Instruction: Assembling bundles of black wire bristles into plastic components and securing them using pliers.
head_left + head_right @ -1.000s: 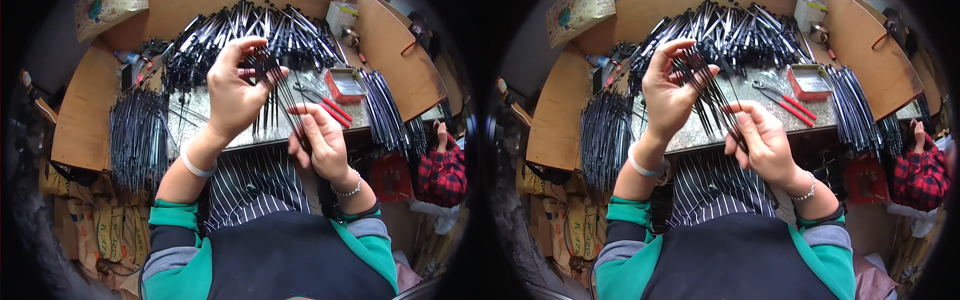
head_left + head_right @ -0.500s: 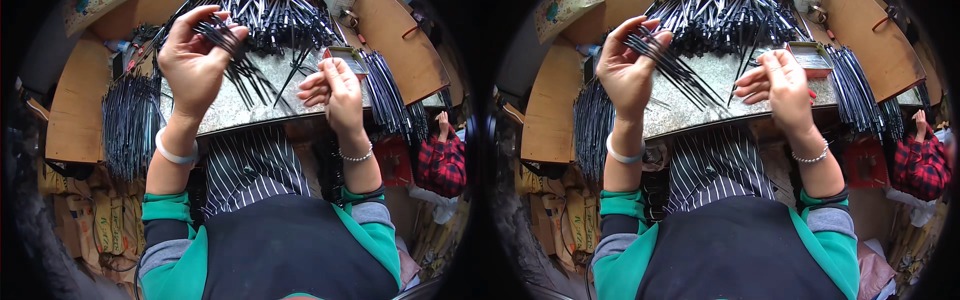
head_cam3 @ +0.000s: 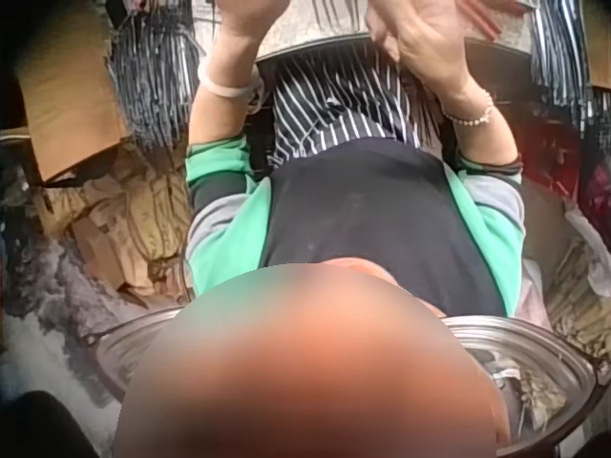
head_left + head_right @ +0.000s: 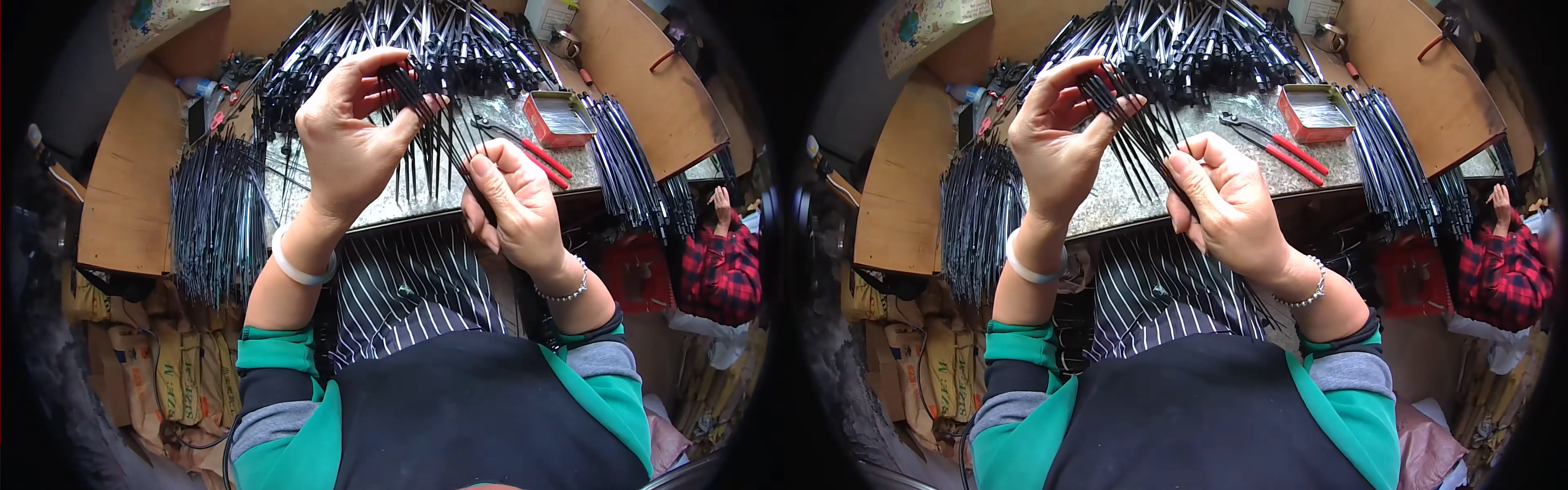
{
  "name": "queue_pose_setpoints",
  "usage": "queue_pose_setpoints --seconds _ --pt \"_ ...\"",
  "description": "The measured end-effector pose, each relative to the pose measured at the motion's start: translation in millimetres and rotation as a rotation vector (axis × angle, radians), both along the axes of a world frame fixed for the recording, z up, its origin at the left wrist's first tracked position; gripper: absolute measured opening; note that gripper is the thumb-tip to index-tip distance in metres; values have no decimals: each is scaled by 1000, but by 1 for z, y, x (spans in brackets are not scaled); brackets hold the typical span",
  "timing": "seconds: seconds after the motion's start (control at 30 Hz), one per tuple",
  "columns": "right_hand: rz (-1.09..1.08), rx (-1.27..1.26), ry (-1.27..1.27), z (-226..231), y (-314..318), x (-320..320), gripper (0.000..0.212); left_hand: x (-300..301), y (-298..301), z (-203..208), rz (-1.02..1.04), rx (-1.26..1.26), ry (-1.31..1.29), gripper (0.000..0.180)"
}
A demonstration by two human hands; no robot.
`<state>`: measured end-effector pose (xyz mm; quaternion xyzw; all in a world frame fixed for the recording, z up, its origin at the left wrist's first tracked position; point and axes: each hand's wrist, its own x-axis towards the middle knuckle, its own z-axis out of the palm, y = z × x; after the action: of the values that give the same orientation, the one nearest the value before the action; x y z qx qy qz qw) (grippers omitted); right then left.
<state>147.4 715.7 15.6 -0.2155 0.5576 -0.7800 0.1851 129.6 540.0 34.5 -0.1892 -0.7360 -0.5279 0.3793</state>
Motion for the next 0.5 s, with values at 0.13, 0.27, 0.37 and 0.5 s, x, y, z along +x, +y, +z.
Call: queue_pose_setpoints --seconds 0.13,0.27,0.37,0.5 --pt "11 -7 -22 5 0 -1 15 0 0 -2 17 28 39 37" --pt "-172 44 -54 5 2 -14 16 3 -5 -1 54 110 107 36" --pt "-148 104 -31 5 12 -17 16 0 -9 0 94 13 139 45" --pt "100 65 25 6 16 1 24 -7 12 -1 207 -192 268 81"
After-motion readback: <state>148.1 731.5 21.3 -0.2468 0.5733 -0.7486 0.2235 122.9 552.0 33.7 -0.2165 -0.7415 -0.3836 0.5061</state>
